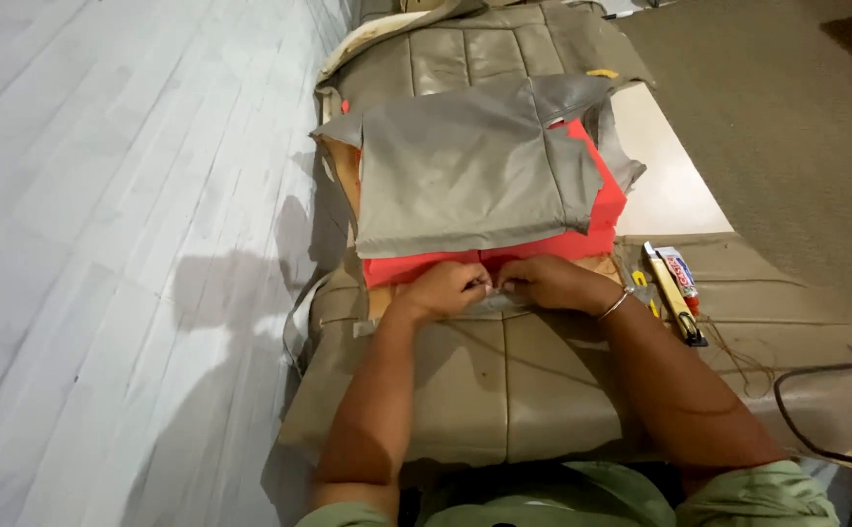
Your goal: Tucking and fitting a leather cover onto a car seat cushion
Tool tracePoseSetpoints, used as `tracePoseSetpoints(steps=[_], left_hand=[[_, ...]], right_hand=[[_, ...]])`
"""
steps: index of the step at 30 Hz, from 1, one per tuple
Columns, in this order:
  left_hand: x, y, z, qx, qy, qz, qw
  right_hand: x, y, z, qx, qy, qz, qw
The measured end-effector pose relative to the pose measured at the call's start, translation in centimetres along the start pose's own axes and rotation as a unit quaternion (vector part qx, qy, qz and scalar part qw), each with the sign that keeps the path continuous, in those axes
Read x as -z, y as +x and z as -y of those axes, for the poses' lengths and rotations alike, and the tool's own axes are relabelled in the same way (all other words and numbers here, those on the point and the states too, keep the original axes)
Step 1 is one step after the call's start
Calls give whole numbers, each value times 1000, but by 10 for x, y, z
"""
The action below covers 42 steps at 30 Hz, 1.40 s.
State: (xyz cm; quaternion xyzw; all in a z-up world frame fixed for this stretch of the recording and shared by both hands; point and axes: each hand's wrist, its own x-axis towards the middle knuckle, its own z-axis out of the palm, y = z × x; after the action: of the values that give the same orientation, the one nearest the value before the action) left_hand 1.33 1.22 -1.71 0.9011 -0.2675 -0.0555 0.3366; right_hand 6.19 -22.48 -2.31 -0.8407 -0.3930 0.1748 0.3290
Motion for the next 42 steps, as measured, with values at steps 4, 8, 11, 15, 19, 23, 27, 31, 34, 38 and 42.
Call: tracePoseSetpoints(steps=[4,8,11,15,19,23,27,31,34,38,42], left_hand=[[-4,2,1,22,32,58,998],[-15,8,14,48,17,102,993],[-21,6,22,55,10,105,993],[-7,-1,-3,77,31,123,989],[-11,1,2,63,33,121,990],[-11,7,1,54,-10,93,994],[-14,6,10,14,31,35,999],[-12,8,21,1,68,-25,997],[-23,14,44,13,20,-41,999],[5,-1,-10,-18,26,-34,999],[14,-9,-30,6,-6,42,999]], right_hand=[[-3,-1,0,-26,-22,46,998],[-7,1,1,-2,-73,64,995],[-1,-6,17,-20,-138,91,986],[1,-6,17,5,-96,100,990],[-6,-4,3,17,-82,96,992],[-5,0,1,15,-70,96,993],[8,-4,15,-4,-104,58,993],[12,-13,45,20,-156,25,987],[15,-9,47,32,-132,42,990],[17,-8,37,15,-127,52,990],[-3,1,-7,-27,-113,49,992]])
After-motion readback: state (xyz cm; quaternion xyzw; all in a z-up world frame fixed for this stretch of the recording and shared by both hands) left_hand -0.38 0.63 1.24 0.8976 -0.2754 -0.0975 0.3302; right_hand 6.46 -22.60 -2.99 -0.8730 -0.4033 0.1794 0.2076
